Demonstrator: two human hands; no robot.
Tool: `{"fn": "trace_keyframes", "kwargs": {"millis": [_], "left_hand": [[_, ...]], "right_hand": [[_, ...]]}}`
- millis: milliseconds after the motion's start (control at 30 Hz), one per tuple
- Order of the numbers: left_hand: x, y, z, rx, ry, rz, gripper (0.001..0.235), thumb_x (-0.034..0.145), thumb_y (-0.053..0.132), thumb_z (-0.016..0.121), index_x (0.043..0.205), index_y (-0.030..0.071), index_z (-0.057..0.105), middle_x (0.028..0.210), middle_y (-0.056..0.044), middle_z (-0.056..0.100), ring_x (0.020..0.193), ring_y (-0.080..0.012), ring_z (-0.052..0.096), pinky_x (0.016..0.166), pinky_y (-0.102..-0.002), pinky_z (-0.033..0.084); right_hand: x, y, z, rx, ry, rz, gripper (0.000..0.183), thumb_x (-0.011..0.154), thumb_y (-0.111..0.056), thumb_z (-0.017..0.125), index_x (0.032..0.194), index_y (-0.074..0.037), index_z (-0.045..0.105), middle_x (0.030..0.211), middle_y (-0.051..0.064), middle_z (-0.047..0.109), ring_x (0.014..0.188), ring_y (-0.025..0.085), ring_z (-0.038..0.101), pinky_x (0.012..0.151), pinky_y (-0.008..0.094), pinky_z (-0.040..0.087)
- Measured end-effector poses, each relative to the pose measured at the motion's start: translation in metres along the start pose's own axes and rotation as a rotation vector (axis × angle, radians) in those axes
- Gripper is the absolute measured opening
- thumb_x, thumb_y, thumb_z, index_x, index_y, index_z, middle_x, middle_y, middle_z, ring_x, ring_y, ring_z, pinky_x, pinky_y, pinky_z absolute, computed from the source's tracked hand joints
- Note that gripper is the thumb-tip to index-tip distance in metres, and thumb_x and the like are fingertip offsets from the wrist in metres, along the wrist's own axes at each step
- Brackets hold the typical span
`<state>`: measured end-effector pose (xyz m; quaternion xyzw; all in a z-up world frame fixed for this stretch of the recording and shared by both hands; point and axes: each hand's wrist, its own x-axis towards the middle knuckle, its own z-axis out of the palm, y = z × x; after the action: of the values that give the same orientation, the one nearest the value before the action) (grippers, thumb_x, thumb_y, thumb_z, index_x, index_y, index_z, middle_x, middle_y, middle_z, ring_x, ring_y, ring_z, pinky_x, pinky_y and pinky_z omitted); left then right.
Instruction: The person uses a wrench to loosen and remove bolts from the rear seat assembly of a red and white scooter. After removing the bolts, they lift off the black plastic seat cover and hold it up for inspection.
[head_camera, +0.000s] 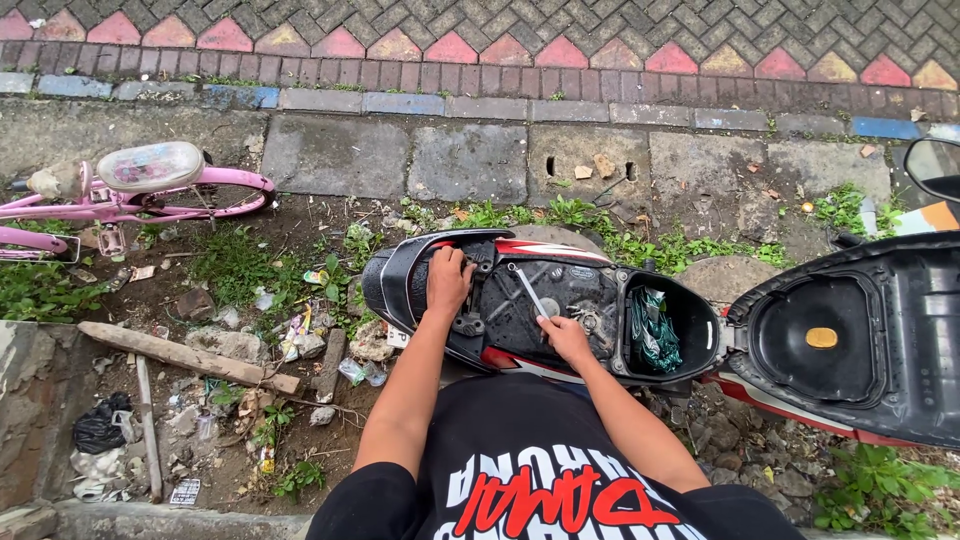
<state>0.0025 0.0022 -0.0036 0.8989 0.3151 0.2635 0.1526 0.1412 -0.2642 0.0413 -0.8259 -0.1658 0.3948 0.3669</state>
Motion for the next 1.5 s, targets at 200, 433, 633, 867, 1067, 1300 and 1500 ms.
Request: {"fn": "trace_keyframes", "kwargs": {"millis": [200,433,633,867,1067,1300,1500], "left_hand": [[0.005,0.019,-0.031,-0.053,-0.029,0.037,0.019,0.088,0.020,0.077,0.100,0.010,0.066,0.100,-0.003,0.054,0.097,-0.0234,0.059,0.086,-0.037,0.049],[-0.001,0.005,-0.006,-0.025,-0.038,-0.001,0.023,0.088,0.024,0.077,0.098,0.013,0.060,0.097,-0.003,0.052,0.095,-0.0254,0.058,0.085,-0.039,0.049],[0.002,0.011,-0.016,-0.022,-0.038,-0.007,0.031,0.086,0.029,0.080,0.096,0.013,0.055,0.096,-0.003,0.050,0.094,-0.0262,0.057,0.084,-0.040,0.048],[-0.001,0.005,-0.012,-0.040,-0.021,0.033,0.020,0.086,0.017,0.076,0.099,0.013,0.062,0.098,-0.004,0.054,0.096,-0.0263,0.058,0.084,-0.040,0.048],[0.001,0.012,-0.018,-0.022,-0.031,0.002,0.027,0.086,0.023,0.080,0.098,0.013,0.058,0.098,-0.004,0.052,0.094,-0.0261,0.057,0.083,-0.040,0.048],[0.002,0.013,-0.025,-0.043,-0.068,0.024,0.018,0.091,0.018,0.074,0.104,0.012,0.062,0.101,-0.003,0.053,0.098,-0.0249,0.058,0.085,-0.038,0.048],[0.000,0.003,-0.005,0.012,-0.030,0.008,0.029,0.087,0.031,0.078,0.097,0.014,0.057,0.097,-0.003,0.051,0.094,-0.0257,0.057,0.083,-0.040,0.048]], "right_hand": [[0.003,0.003,0.000,-0.024,-0.001,-0.007,0.040,0.090,-0.049,0.070,0.074,-0.013,0.076,0.055,0.010,0.063,0.064,0.026,0.064,0.068,0.036,0.050],[0.002,0.004,0.001,-0.011,0.007,-0.006,0.040,0.091,-0.048,0.070,0.073,-0.012,0.075,0.054,0.010,0.062,0.062,0.024,0.062,0.067,0.035,0.050],[0.003,0.005,0.001,0.007,0.010,-0.006,0.040,0.090,-0.047,0.071,0.073,-0.012,0.075,0.054,0.010,0.062,0.061,0.024,0.062,0.066,0.035,0.050],[0.006,0.009,0.003,-0.028,0.000,-0.020,0.040,0.091,-0.049,0.070,0.074,-0.013,0.076,0.055,0.011,0.063,0.065,0.027,0.064,0.070,0.037,0.051],[0.005,0.008,0.002,-0.027,0.004,-0.031,0.040,0.090,-0.048,0.070,0.073,-0.013,0.075,0.055,0.011,0.063,0.066,0.028,0.065,0.070,0.038,0.051],[0.004,0.006,0.001,-0.031,-0.001,-0.026,0.041,0.090,-0.050,0.070,0.073,-0.012,0.075,0.055,0.010,0.062,0.064,0.026,0.063,0.069,0.036,0.050],[0.010,0.013,0.004,-0.036,-0.003,-0.002,0.040,0.089,-0.051,0.071,0.073,-0.014,0.076,0.055,0.009,0.063,0.065,0.026,0.065,0.069,0.035,0.051]]}}
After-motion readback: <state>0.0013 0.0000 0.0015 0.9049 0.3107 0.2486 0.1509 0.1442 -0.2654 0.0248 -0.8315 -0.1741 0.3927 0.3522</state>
